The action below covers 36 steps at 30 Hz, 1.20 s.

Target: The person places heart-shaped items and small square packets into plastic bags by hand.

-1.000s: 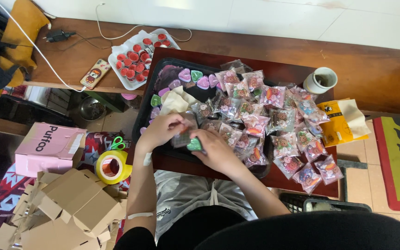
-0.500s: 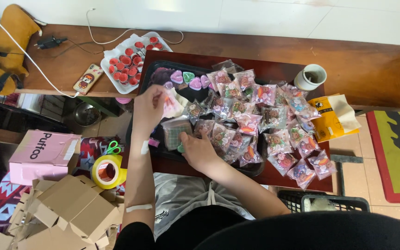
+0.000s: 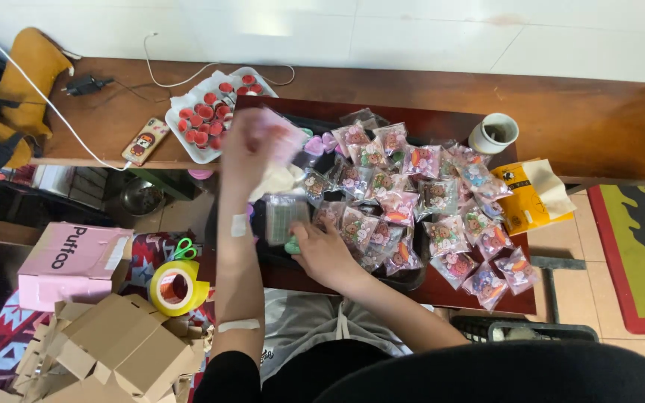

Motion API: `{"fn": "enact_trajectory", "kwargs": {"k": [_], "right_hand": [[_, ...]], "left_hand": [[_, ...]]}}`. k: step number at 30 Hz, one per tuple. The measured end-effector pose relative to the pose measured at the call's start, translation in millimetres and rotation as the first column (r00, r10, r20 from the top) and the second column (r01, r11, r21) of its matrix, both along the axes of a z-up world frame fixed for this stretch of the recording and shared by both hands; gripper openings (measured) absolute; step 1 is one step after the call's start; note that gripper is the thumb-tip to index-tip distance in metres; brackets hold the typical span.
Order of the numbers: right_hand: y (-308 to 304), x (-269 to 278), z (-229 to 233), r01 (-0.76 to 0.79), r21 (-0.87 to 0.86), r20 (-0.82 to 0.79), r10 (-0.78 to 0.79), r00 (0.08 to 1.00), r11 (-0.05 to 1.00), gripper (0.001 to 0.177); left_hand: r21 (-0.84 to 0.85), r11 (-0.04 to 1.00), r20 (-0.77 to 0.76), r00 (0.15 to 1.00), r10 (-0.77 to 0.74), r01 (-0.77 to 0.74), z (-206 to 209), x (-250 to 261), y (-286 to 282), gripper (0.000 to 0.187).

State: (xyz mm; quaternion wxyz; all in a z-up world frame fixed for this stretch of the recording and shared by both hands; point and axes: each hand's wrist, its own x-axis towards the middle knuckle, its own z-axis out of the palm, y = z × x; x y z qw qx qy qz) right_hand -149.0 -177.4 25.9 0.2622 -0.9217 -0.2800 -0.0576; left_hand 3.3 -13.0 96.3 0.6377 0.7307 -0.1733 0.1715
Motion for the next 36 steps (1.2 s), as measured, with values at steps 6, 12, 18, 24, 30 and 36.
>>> {"fn": "enact_trajectory", "kwargs": {"k": [6, 12, 18, 24, 30, 36], "right_hand": [[-42.9, 17.0, 25.7, -0.065, 0.292, -0.045, 0.081, 0.996, 0.954, 0.045], [-98.3, 57.0, 58.6, 0.096, 0.56, 0.12, -0.195, 0.973, 0.823, 0.047], [-96.5, 70.1, 16.9, 0.221, 0.773, -0.096, -0.235, 0.967, 0.595, 0.045], [-109.7, 74.0, -16.4, 0.227, 0.874, -0.25, -0.003, 0.968, 0.431, 0.05], [-109.9, 77.9, -14.7, 0.246, 0.916, -0.29, 0.098, 0.952, 0.317, 0.044], [-112.1, 77.5, -13.6, 0.203, 0.902, -0.253, 0.084, 0.964, 0.381, 0.049]], "left_hand": [[-0.189, 0.955, -0.143, 0.956, -0.255, 0.226, -53.1, 6.8, -17.3, 0.021], [-0.263, 0.953, -0.157, 0.968, -0.195, 0.149, -54.7, 4.9, -27.7, 0.021], [-0.172, 0.97, -0.177, 0.963, -0.203, 0.173, -73.3, 7.3, -41.4, 0.018], [-0.003, 0.99, -0.194, 0.971, -0.14, 0.142, -74.4, 2.6, -54.1, 0.024], [-0.052, 0.973, -0.163, 0.96, -0.229, 0.224, -62.6, -6.4, -61.1, 0.021], [0.037, 0.987, -0.142, 0.979, -0.148, 0.155, -47.1, -10.6, -62.1, 0.02]]}}
